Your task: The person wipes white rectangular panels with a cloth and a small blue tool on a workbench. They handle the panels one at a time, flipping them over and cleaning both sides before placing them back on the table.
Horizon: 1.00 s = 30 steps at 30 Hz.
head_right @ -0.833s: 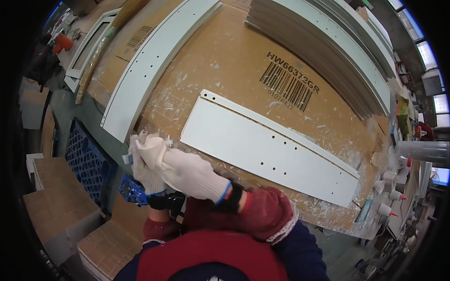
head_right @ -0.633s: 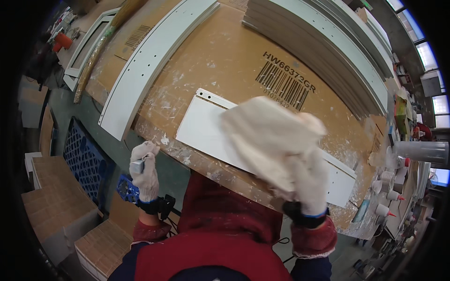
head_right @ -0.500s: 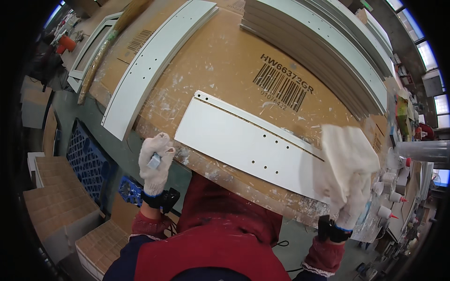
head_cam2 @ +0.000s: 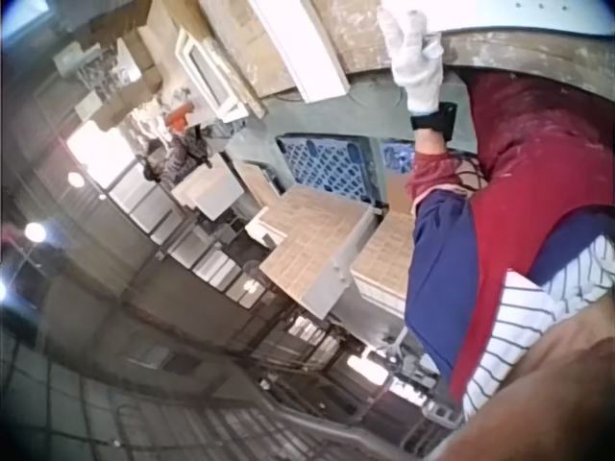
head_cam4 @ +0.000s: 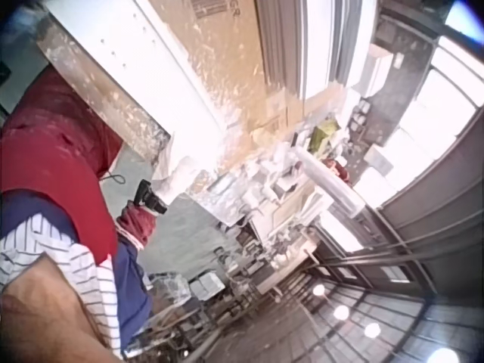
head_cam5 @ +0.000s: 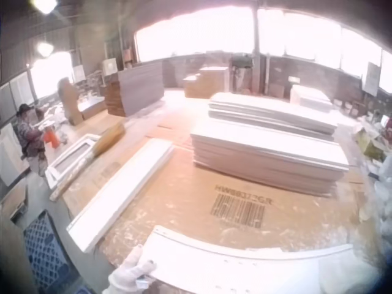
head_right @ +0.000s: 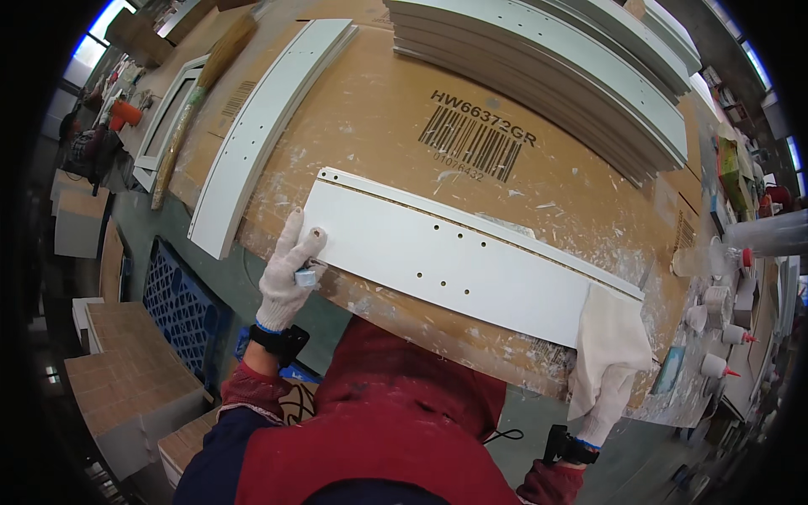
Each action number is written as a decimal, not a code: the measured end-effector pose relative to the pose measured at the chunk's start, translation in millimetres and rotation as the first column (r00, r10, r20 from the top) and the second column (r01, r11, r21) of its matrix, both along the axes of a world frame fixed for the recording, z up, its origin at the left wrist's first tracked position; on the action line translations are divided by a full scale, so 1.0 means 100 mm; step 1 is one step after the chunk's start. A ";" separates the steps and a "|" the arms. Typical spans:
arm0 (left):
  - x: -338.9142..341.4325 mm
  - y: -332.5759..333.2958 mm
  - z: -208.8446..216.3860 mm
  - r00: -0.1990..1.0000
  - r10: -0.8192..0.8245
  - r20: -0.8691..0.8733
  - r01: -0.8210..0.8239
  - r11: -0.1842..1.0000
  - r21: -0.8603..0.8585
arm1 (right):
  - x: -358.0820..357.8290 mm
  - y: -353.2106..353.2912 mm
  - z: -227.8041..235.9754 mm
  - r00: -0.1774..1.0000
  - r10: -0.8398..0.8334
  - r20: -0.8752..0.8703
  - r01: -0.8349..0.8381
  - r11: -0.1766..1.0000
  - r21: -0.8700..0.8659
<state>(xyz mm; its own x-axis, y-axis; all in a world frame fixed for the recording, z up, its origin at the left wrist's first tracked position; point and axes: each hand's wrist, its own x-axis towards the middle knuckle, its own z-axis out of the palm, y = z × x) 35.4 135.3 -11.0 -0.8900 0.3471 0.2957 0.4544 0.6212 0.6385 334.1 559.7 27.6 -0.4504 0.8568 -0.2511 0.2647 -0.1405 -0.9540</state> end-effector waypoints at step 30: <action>0.21 0.03 0.75 0.766 0.214 0.606 -0.516 0.768 0.380 | -1.72 0.77 0.71 0.961 0.202 -0.187 -0.125 0.925 0.359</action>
